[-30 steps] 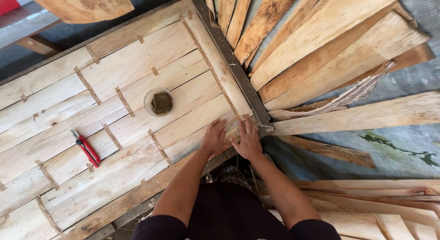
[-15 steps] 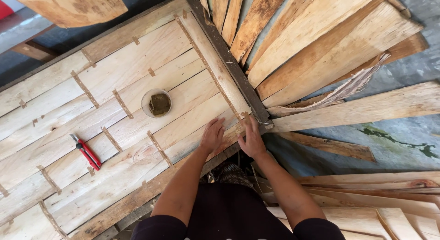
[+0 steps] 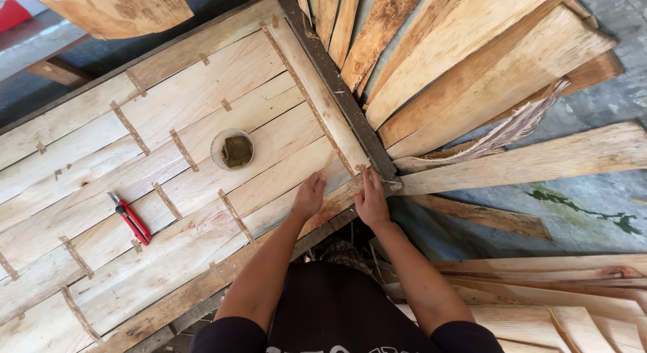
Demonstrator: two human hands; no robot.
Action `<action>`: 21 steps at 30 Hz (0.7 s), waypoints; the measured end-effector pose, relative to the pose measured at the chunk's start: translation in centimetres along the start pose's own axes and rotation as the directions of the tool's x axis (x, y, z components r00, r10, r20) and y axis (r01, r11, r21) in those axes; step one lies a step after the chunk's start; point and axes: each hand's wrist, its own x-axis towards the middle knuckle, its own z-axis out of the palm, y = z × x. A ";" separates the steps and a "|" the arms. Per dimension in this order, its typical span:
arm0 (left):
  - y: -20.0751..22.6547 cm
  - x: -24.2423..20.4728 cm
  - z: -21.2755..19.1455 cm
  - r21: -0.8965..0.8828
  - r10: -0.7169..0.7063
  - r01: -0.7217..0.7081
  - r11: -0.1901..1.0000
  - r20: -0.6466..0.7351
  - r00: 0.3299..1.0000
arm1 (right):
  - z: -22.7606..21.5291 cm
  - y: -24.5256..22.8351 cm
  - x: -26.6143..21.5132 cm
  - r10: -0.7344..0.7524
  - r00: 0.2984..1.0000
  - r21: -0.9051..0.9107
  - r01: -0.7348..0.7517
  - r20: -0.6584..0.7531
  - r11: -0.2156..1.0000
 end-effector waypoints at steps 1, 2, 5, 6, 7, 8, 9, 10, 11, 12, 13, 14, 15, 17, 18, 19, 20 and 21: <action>0.1 -0.5 -0.3 0.001 -0.001 0.001 1.000 -0.005 1.000 | 0.3 0.5 -0.3 -0.004 1.000 0.003 0.004 0.001 1.000; 0.1 -0.9 -0.6 -0.016 -0.002 0.001 1.000 -0.057 0.998 | 0.5 1.1 -0.7 -0.021 1.000 0.029 0.021 -0.010 0.999; -3.1 -0.4 -0.6 -0.154 0.062 -0.081 0.985 -0.125 0.990 | 0.1 0.5 -0.9 -0.025 0.998 0.067 0.029 -0.060 0.997; -4.8 0.0 -0.4 -0.277 0.116 -0.151 0.949 -0.140 0.983 | -0.2 0.0 -1.1 -0.007 0.996 0.078 0.014 -0.089 0.997; -4.7 -0.5 -0.9 -0.275 0.120 -0.154 0.949 -0.138 0.983 | -0.3 -0.6 -1.3 -0.006 0.996 0.078 0.013 -0.094 0.997; -4.6 -1.0 -1.4 -0.336 0.055 -0.091 0.938 -0.114 0.992 | -0.3 -1.2 -1.4 -0.005 0.993 0.043 0.010 -0.120 0.999; -4.6 -1.6 -2.1 -0.397 -0.014 -0.024 0.917 -0.093 0.996 | -0.3 -2.0 -1.6 -0.010 0.990 0.008 0.011 -0.138 1.000; -3.9 -2.6 -3.1 -0.399 -0.016 -0.024 0.917 -0.097 0.995 | -0.2 -3.3 -1.4 -0.014 0.991 0.008 0.015 -0.135 1.000; -3.1 -3.5 -4.2 -0.369 -0.057 0.009 0.929 -0.119 0.991 | -0.3 -4.6 -1.3 0.119 0.993 0.043 -0.119 -0.002 0.992; -2.4 -4.5 -5.3 -0.340 -0.097 0.044 0.939 -0.143 0.985 | -0.2 -5.9 -1.1 0.244 0.960 0.057 -0.254 0.135 0.966; -2.8 -4.7 -5.8 -0.345 -0.098 0.042 0.938 -0.149 0.984 | 0.3 -6.7 -1.0 0.237 0.962 0.055 -0.246 0.138 0.968; -3.2 -5.0 -6.4 -0.363 -0.119 0.046 0.931 -0.181 0.976 | 0.9 -7.5 -1.0 0.173 0.976 0.042 -0.180 0.131 0.983; -3.6 -5.3 -7.1 -0.382 -0.140 0.049 0.923 -0.214 0.967 | 1.6 -8.4 -0.9 0.105 0.986 0.029 -0.110 0.126 0.994; -4.1 -5.9 -8.6 -0.388 -0.146 0.039 0.921 -0.249 0.958 | 3.2 -9.8 -0.2 0.013 0.991 0.100 -0.027 0.129 0.995; -4.4 -6.2 -9.4 -0.389 -0.149 0.032 0.921 -0.274 0.950 | 3.9 -10.5 0.1 -0.068 0.990 0.171 0.046 0.124 0.984; -4.9 -6.3 -10.0 -0.395 -0.151 0.028 0.918 -0.283 0.947 | 4.7 -11.3 0.5 -0.079 0.989 0.170 0.057 0.128 0.984; -5.4 -6.5 -10.6 -0.384 -0.141 0.015 0.923 -0.302 0.943 | 5.5 -12.1 0.9 -0.147 0.986 0.201 0.128 0.082 0.971; -5.8 -6.6 -11.3 -0.372 -0.129 0.001 0.928 -0.321 0.938 | 6.3 -12.9 1.3 -0.212 0.977 0.229 0.199 0.033 0.953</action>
